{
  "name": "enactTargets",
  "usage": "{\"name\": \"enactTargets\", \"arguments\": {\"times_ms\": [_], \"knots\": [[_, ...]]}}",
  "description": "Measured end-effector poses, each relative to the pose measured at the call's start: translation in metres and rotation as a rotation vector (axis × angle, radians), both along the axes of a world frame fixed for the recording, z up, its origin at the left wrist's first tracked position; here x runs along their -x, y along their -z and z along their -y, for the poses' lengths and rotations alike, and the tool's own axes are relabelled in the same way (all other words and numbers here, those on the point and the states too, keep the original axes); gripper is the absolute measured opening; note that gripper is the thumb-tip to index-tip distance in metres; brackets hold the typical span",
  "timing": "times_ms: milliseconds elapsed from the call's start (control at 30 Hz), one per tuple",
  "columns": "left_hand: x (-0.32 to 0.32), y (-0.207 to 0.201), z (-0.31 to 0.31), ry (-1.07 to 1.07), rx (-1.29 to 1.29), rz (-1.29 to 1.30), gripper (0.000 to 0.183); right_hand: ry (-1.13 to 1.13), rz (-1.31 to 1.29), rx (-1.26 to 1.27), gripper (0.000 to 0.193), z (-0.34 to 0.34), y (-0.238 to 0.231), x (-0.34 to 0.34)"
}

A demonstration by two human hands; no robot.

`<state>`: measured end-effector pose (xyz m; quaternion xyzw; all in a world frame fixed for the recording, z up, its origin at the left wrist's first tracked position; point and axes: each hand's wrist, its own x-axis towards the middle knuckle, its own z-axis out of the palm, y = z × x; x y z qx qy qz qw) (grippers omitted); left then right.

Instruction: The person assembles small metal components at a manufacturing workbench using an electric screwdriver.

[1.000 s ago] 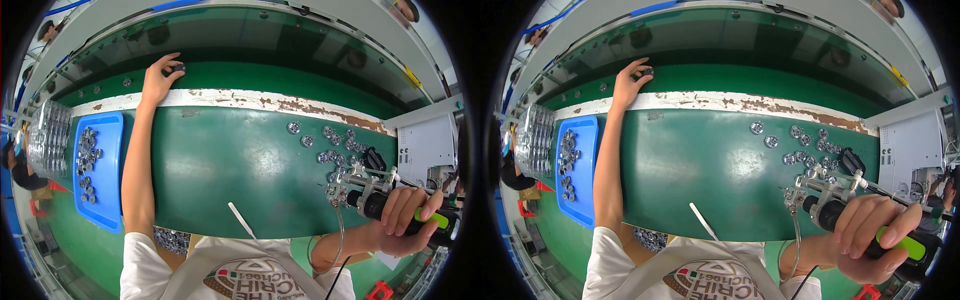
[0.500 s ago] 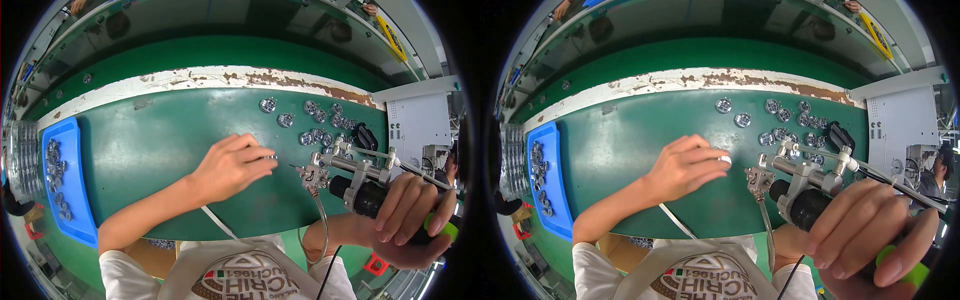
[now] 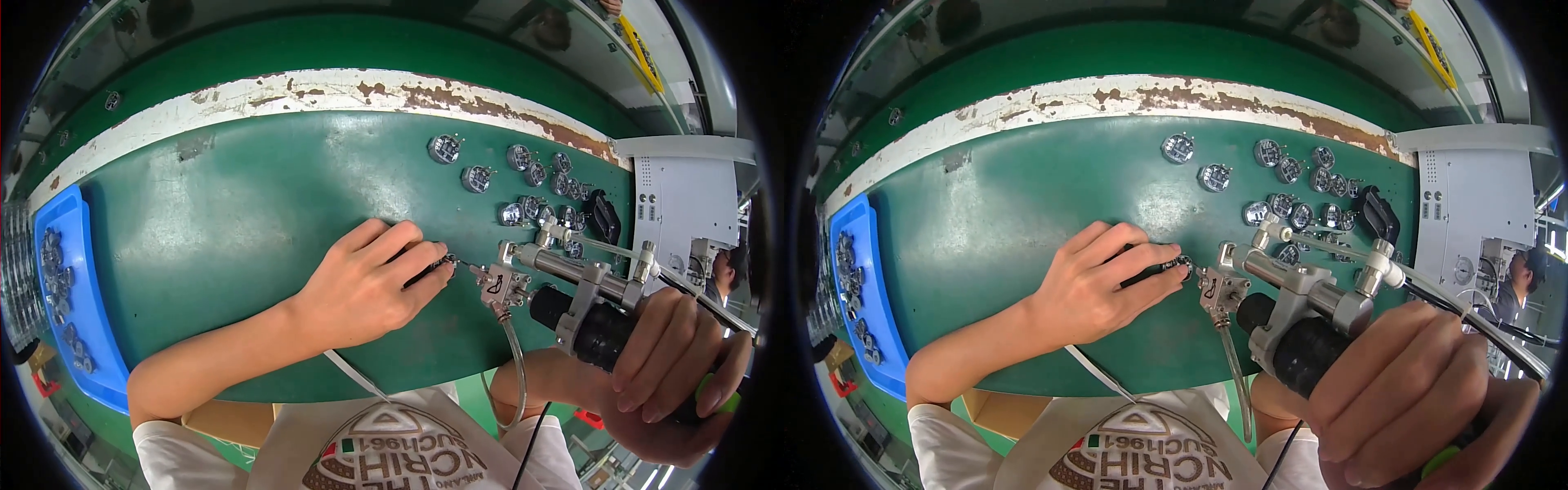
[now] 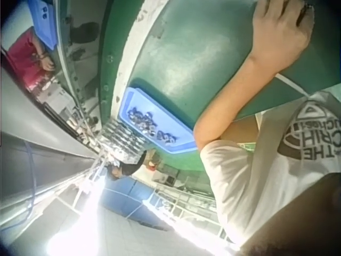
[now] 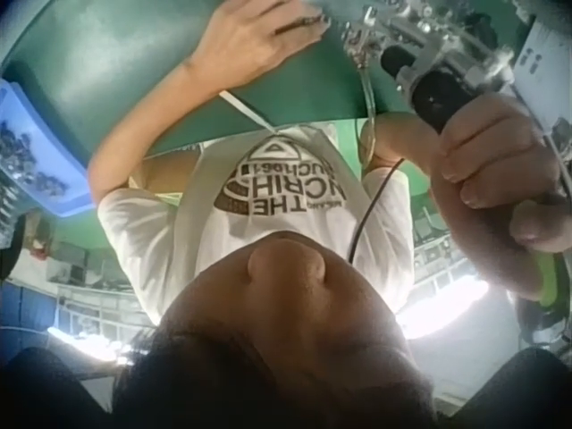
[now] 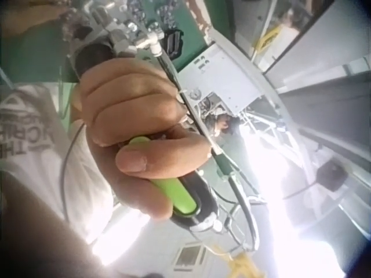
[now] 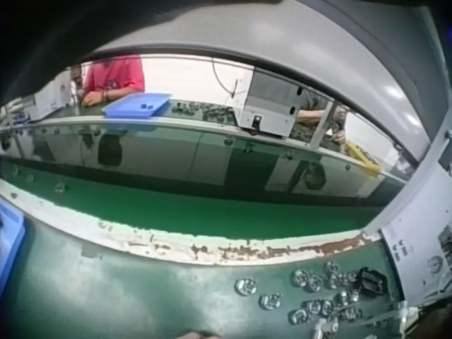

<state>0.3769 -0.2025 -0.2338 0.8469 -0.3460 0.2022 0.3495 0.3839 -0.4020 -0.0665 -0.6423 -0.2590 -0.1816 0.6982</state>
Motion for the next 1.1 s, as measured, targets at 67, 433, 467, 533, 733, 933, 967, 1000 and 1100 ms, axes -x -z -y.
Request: {"name": "enactTargets", "arguments": {"times_ms": [67,433,467,533,733,933,967,1000,1100], "knots": [[0.0,0.0,-0.001,-0.002,-0.001,0.002,0.024,-0.026,-0.056,0.047,0.023,0.005,-0.004,0.004],[-0.002,-0.002,0.0,0.0,0.008,-0.01,0.022,0.214,-0.061,0.004,0.024,0.008,0.003,0.01],[-0.002,-0.001,0.0,-0.004,0.007,-0.011,0.022,0.255,-0.022,-0.017,0.025,0.0,0.003,0.007],[-0.001,0.001,0.001,-0.007,0.029,-0.012,0.021,0.296,0.014,-0.036,0.027,-0.016,0.006,-0.003],[-0.003,-0.003,-0.002,-0.003,0.029,-0.04,0.02,0.134,-0.034,0.021,0.027,-0.03,0.006,-0.009],[-0.005,-0.002,-0.007,0.044,0.006,-0.042,0.022,-0.346,0.047,-0.079,0.025,0.003,-0.014,-0.009],[-0.004,-0.004,-0.007,0.044,0.007,-0.044,0.022,-0.308,0.052,-0.051,0.024,0.006,-0.02,-0.002],[-0.005,-0.006,-0.007,0.04,0.0,-0.126,0.027,-0.269,0.058,-0.025,0.03,0.006,-0.024,0.002],[-0.008,-0.009,-0.004,0.023,0.015,-0.212,0.036,-0.25,0.064,-0.022,0.04,0.003,-0.014,0.002]]}}
